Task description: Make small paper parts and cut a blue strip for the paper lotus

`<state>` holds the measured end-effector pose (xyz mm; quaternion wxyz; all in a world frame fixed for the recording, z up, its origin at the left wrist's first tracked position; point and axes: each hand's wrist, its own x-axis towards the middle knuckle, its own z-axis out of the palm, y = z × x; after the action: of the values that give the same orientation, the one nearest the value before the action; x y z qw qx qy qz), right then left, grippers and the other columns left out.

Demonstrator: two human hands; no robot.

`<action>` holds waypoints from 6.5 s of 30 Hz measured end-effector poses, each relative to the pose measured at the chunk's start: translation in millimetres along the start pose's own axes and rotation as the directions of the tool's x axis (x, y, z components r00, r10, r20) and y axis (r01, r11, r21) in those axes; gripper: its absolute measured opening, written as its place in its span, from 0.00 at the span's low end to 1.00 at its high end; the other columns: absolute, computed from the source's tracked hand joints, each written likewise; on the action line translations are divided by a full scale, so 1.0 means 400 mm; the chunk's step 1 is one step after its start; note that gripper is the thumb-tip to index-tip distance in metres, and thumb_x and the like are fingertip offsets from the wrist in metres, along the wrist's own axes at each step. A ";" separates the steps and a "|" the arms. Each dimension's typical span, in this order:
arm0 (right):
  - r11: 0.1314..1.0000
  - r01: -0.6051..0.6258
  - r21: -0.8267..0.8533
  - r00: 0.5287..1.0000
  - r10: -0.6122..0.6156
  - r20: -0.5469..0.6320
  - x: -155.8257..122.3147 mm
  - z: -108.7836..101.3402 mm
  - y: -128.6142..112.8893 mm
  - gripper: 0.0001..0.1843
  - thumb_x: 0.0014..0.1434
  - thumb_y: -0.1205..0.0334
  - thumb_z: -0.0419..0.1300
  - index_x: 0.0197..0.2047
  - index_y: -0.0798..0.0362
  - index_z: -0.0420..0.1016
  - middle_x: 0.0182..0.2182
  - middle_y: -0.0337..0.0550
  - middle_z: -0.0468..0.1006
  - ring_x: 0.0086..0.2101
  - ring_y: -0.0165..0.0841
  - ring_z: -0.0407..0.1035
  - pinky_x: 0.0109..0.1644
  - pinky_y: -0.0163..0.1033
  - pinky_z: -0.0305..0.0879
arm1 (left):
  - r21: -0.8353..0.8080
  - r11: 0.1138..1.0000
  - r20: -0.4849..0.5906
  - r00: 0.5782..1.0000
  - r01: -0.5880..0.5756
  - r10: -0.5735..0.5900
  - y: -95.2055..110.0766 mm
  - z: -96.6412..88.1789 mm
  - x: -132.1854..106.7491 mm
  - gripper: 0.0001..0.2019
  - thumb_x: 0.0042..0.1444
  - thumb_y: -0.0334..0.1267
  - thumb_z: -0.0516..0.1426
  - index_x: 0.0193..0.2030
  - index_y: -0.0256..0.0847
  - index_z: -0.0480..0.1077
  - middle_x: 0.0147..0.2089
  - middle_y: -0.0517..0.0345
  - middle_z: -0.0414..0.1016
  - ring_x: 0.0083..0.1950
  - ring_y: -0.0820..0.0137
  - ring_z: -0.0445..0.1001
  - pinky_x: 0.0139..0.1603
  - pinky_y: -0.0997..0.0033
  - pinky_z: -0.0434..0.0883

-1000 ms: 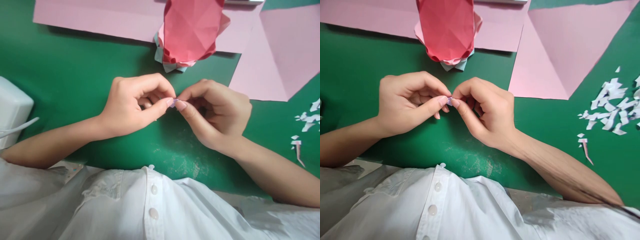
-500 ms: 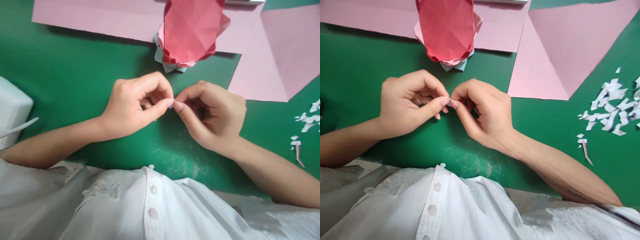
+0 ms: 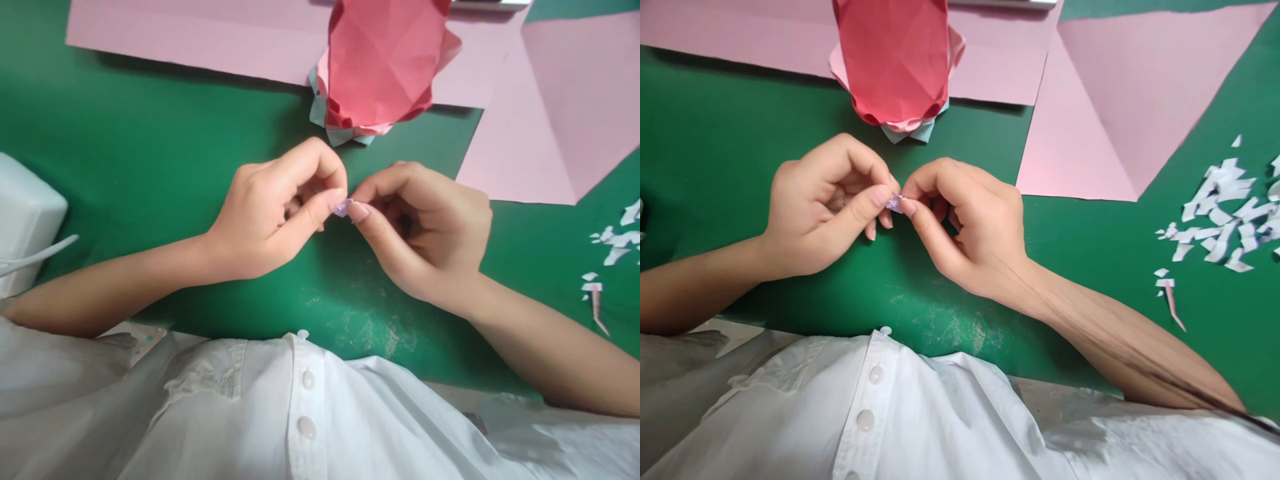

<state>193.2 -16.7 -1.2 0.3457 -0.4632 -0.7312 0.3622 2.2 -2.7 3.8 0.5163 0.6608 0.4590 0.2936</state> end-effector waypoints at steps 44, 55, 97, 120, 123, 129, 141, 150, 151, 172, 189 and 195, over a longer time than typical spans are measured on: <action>0.999 -0.047 0.005 0.994 0.047 -0.104 -0.002 -0.001 -0.005 0.05 0.62 0.63 0.63 0.33 0.49 0.75 0.28 0.38 0.77 0.24 0.28 0.67 0.25 0.37 0.65 | 0.166 0.983 -0.053 0.995 -0.072 0.081 0.001 0.004 -0.003 0.07 0.63 0.40 0.58 0.34 0.43 0.72 0.32 0.63 0.78 0.28 0.77 0.77 0.26 0.77 0.75; 0.955 0.237 -0.177 0.954 -0.263 -0.142 0.000 0.008 0.013 0.09 0.56 0.75 0.64 0.32 0.52 0.71 0.25 0.36 0.74 0.24 0.25 0.67 0.25 0.33 0.64 | 0.228 0.968 -0.025 0.993 -0.105 0.114 0.005 0.004 0.002 0.07 0.62 0.36 0.57 0.32 0.41 0.72 0.30 0.63 0.77 0.27 0.78 0.75 0.26 0.78 0.72; 0.994 0.039 -0.104 0.999 -0.037 0.019 0.011 -0.019 0.006 0.06 0.61 0.69 0.62 0.32 0.52 0.72 0.26 0.35 0.76 0.21 0.24 0.64 0.25 0.35 0.62 | 0.277 0.949 0.014 0.988 -0.153 0.155 -0.003 -0.003 0.006 0.07 0.64 0.37 0.56 0.33 0.42 0.70 0.28 0.64 0.73 0.23 0.78 0.71 0.23 0.75 0.68; 0.967 0.190 -0.168 0.981 -0.195 -0.016 0.007 -0.005 0.027 0.06 0.61 0.68 0.61 0.35 0.50 0.67 0.27 0.35 0.74 0.26 0.26 0.69 0.29 0.33 0.67 | 0.257 0.950 -0.019 0.982 -0.177 0.189 -0.002 0.002 0.000 0.04 0.62 0.38 0.58 0.36 0.43 0.71 0.35 0.61 0.77 0.30 0.78 0.76 0.26 0.79 0.75; 0.953 0.232 -0.195 0.970 -0.243 -0.032 0.006 -0.003 0.027 0.06 0.60 0.70 0.60 0.35 0.51 0.67 0.28 0.36 0.75 0.26 0.26 0.69 0.29 0.33 0.69 | 0.260 0.951 -0.020 0.984 -0.165 0.177 0.000 0.002 0.000 0.03 0.62 0.37 0.58 0.38 0.43 0.73 0.39 0.59 0.78 0.30 0.78 0.76 0.25 0.80 0.74; 0.917 0.291 -0.272 0.949 -0.313 -0.040 0.006 0.003 0.026 0.07 0.61 0.74 0.58 0.36 0.53 0.67 0.30 0.39 0.74 0.29 0.26 0.68 0.32 0.33 0.68 | 0.317 0.927 -0.026 0.975 -0.200 0.220 0.002 0.002 -0.002 0.04 0.61 0.33 0.57 0.36 0.42 0.73 0.40 0.59 0.79 0.33 0.76 0.76 0.28 0.78 0.76; 0.835 0.383 -0.394 0.902 -0.430 -0.033 -0.004 0.017 0.033 0.08 0.60 0.74 0.58 0.40 0.51 0.67 0.29 0.38 0.71 0.27 0.27 0.66 0.28 0.34 0.64 | 0.261 0.951 0.015 0.986 -0.165 0.167 -0.002 0.001 0.000 0.06 0.61 0.32 0.55 0.34 0.43 0.70 0.41 0.57 0.77 0.36 0.72 0.77 0.32 0.71 0.78; 0.964 0.164 -0.212 0.986 -0.165 0.009 0.006 -0.004 0.010 0.04 0.65 0.68 0.57 0.37 0.51 0.69 0.31 0.38 0.75 0.31 0.27 0.72 0.32 0.34 0.68 | 0.140 0.984 -0.004 0.994 -0.109 0.110 -0.002 -0.003 0.001 0.05 0.63 0.38 0.56 0.36 0.43 0.70 0.45 0.56 0.76 0.33 0.75 0.77 0.26 0.74 0.75; 0.969 0.166 -0.185 0.986 -0.168 0.004 0.007 -0.005 0.011 0.04 0.64 0.69 0.57 0.37 0.51 0.69 0.31 0.38 0.75 0.30 0.27 0.72 0.31 0.34 0.68 | 0.141 0.984 -0.008 0.994 -0.105 0.108 0.000 -0.003 0.001 0.05 0.63 0.39 0.57 0.36 0.43 0.70 0.45 0.56 0.76 0.34 0.75 0.77 0.25 0.75 0.74; 0.980 0.162 -0.116 0.986 -0.165 -0.016 0.010 -0.004 0.018 0.04 0.62 0.69 0.61 0.36 0.52 0.70 0.29 0.37 0.73 0.28 0.26 0.69 0.31 0.34 0.66 | 0.195 0.966 -0.036 0.983 -0.170 0.180 -0.003 0.004 0.002 0.05 0.62 0.35 0.57 0.34 0.41 0.70 0.43 0.58 0.78 0.34 0.75 0.77 0.26 0.78 0.74; 0.987 0.156 0.035 0.987 -0.157 0.026 0.017 -0.011 0.030 0.04 0.63 0.67 0.60 0.36 0.51 0.70 0.27 0.38 0.71 0.24 0.26 0.62 0.28 0.36 0.62 | 0.106 0.984 0.031 0.990 -0.142 0.140 -0.002 -0.007 0.009 0.06 0.64 0.39 0.57 0.35 0.42 0.71 0.44 0.56 0.76 0.31 0.78 0.74 0.22 0.79 0.72; 0.988 0.147 -0.038 0.988 -0.145 0.045 0.011 -0.013 0.024 0.03 0.64 0.68 0.59 0.36 0.52 0.69 0.28 0.37 0.71 0.26 0.24 0.65 0.30 0.33 0.62 | 0.136 0.980 0.022 0.989 -0.145 0.144 -0.002 -0.005 0.008 0.08 0.63 0.43 0.59 0.35 0.42 0.71 0.44 0.56 0.77 0.34 0.75 0.76 0.23 0.79 0.73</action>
<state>200.3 -8.4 -5.8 0.3462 -0.4077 -0.7776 0.3306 1.4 1.3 3.2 0.4498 0.7280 0.4257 0.2942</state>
